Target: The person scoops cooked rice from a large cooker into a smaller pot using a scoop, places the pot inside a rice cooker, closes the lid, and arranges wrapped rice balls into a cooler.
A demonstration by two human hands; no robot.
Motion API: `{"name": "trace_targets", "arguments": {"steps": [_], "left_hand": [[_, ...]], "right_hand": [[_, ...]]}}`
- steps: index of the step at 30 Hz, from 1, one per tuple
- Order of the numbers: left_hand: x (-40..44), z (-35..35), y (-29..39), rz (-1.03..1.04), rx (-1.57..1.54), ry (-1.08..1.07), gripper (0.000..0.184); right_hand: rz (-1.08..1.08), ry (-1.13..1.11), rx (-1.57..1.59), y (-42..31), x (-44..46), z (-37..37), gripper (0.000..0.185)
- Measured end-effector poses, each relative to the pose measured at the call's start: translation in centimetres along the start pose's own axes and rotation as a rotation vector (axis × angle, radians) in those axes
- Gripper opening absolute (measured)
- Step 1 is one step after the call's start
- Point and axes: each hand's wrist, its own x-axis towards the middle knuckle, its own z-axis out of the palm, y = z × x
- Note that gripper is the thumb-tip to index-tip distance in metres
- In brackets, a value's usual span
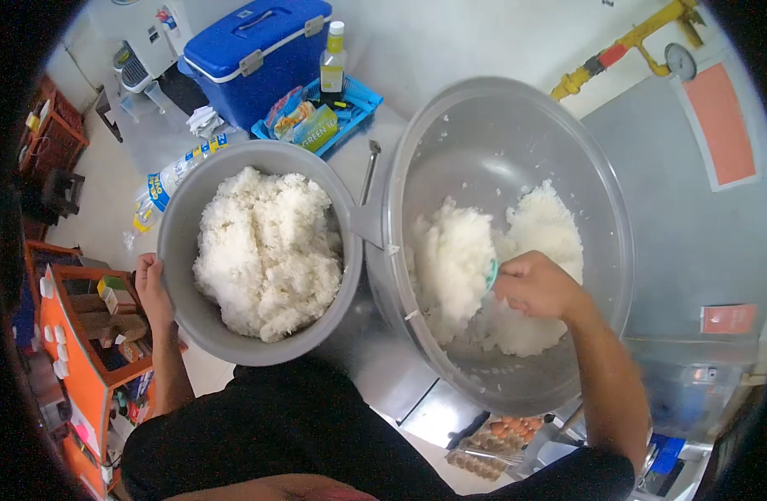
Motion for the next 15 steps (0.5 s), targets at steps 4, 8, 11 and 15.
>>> {"name": "trace_targets", "arguments": {"steps": [4,8,11,15], "left_hand": [[-0.3,0.4,1.3,0.022,0.076,-0.009,0.012],[0.3,-0.2,-0.5,0.178,0.209,-0.016,0.012],[0.2,-0.3,0.0,0.168,0.203,-0.025,0.012],[0.0,-0.1,0.4,0.022,0.037,-0.053,0.011]], "right_hand": [[-0.025,0.154,0.154,-2.4,-3.4,-0.8,0.026],[-0.169,0.368,0.147,-7.7,-7.5,0.9,0.023],[-0.215,0.500,0.055,-13.4,-10.2,3.8,0.021],[-0.327,0.709,-0.316,-17.7,-10.5,8.9,0.020]]}}
